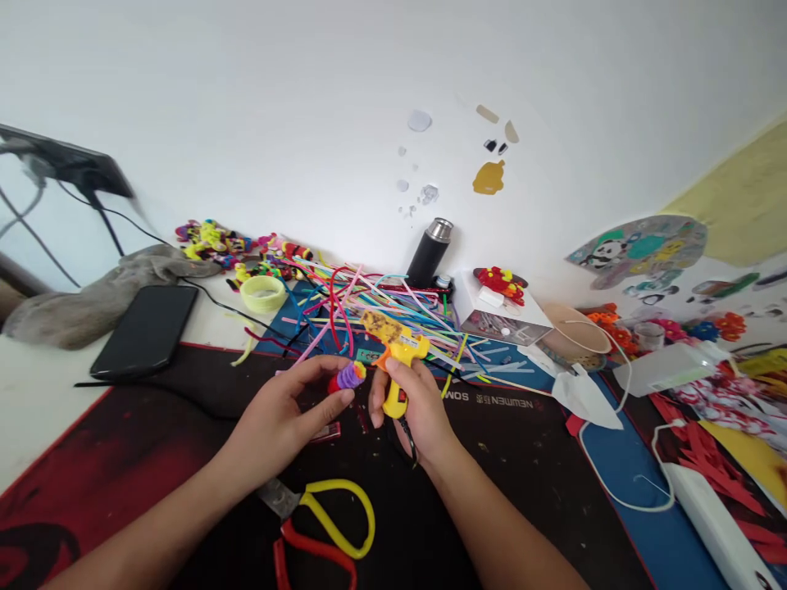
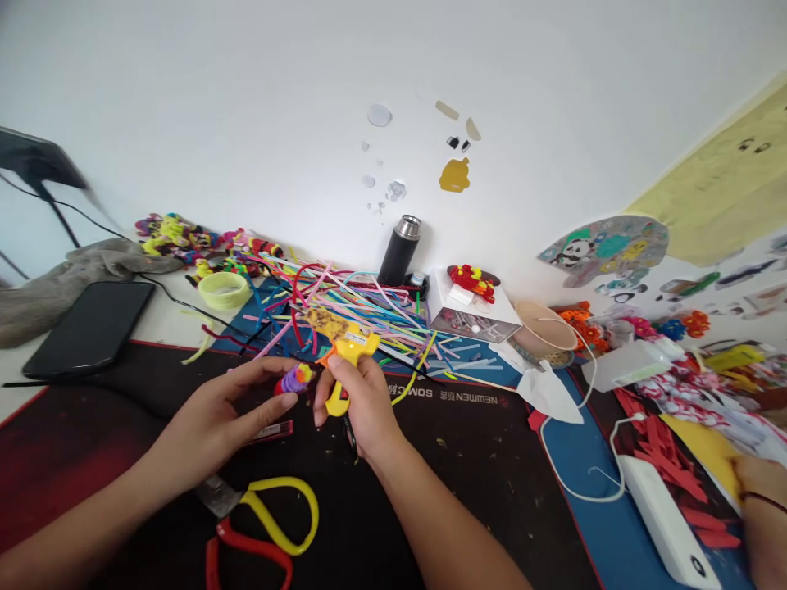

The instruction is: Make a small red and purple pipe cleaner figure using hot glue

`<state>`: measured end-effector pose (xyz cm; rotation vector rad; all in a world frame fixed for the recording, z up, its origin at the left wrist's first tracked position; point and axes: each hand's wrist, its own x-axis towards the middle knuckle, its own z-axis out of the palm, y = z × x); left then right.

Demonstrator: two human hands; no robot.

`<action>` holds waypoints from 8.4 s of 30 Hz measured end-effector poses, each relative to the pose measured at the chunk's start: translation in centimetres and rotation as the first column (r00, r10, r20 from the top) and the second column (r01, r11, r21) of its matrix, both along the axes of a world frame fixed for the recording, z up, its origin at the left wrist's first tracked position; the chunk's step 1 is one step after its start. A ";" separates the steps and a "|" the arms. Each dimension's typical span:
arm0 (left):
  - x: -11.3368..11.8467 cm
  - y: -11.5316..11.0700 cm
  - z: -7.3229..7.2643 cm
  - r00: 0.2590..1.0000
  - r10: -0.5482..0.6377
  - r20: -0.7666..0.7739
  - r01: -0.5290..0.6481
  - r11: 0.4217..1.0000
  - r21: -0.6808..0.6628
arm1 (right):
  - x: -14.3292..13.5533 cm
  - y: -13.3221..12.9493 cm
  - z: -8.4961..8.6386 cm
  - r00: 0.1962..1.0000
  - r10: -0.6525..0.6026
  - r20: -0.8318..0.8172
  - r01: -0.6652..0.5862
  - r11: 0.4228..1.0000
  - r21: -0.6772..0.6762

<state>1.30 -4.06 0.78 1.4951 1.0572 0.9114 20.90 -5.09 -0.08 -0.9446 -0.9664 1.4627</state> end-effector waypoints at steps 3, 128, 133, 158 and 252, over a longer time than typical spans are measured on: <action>-0.6 0.9 -0.3 0.998 0.056 0.030 -0.057 0.998 0.031 | 0.2 -0.3 -0.3 1.000 -0.018 0.010 0.019 0.999 -0.041; 0.9 0.2 -0.2 0.836 0.072 0.544 0.061 0.973 -0.223 | 0.0 -2.5 -1.3 0.998 -0.065 -0.025 0.065 0.998 -0.006; 0.8 0.1 -0.4 0.841 0.052 0.539 0.066 0.978 -0.197 | 0.0 -2.4 -1.6 1.000 -0.023 -0.021 0.024 0.999 0.042; 0.6 -0.4 -1.2 0.884 0.028 0.467 0.045 0.988 -0.145 | 0.3 -2.3 -1.4 0.987 -0.158 -0.013 0.158 0.987 -0.019; 1.6 -1.2 -0.9 0.882 -0.209 0.423 0.318 0.926 -0.204 | 0.6 -2.0 -0.8 0.998 -0.004 0.064 0.008 0.998 -0.060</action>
